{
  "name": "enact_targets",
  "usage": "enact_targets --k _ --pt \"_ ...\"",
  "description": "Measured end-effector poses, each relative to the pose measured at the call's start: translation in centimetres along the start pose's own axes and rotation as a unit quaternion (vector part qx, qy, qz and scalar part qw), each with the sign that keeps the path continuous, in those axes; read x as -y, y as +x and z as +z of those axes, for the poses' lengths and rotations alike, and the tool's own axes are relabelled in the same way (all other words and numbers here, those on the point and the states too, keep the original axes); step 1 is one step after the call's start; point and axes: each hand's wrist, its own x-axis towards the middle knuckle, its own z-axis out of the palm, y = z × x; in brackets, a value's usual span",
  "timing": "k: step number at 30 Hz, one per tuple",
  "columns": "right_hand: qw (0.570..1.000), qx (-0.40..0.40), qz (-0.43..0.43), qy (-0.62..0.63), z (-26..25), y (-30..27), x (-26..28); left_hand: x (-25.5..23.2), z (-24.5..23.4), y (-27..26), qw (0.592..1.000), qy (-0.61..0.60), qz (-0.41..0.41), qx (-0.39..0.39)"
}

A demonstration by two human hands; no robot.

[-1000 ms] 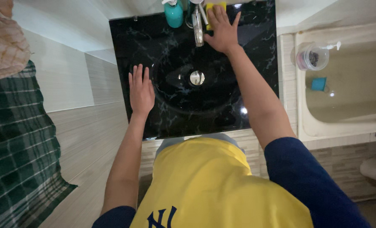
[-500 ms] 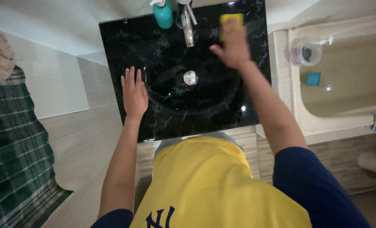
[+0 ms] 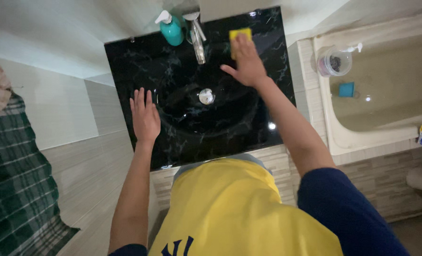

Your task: The person wipes a black sink and its chrome faucet using a yellow sponge.

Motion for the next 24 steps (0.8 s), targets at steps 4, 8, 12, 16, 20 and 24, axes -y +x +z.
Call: enact_targets --k 4,8,12,16,20,24 --pt "0.996 -0.02 0.092 -0.007 -1.7 -2.3 -5.9 -0.3 0.0 0.2 1.0 0.025 -0.007 0.009" --pt "0.985 -0.074 0.153 -0.009 -1.1 1.0 -9.1 -0.4 0.0 0.2 1.0 0.012 -0.008 0.011" --pt "0.989 -0.048 0.142 0.006 -0.3 4.9 -6.2 -0.4 0.2 0.2 0.999 0.02 -0.015 0.021" --pt "0.998 0.008 0.054 0.015 0.0 2.8 -1.0 -0.1 0.5 0.2 1.0 0.014 0.008 0.006" --pt "1.0 0.027 0.013 -0.005 -0.9 -1.9 -0.1 -0.2 0.5 0.3 1.0 -0.003 -0.001 0.014" --pt "0.993 0.012 0.117 0.003 -2.5 -3.1 -4.3 -0.3 0.2 0.1 1.0 -0.003 -0.001 0.007"
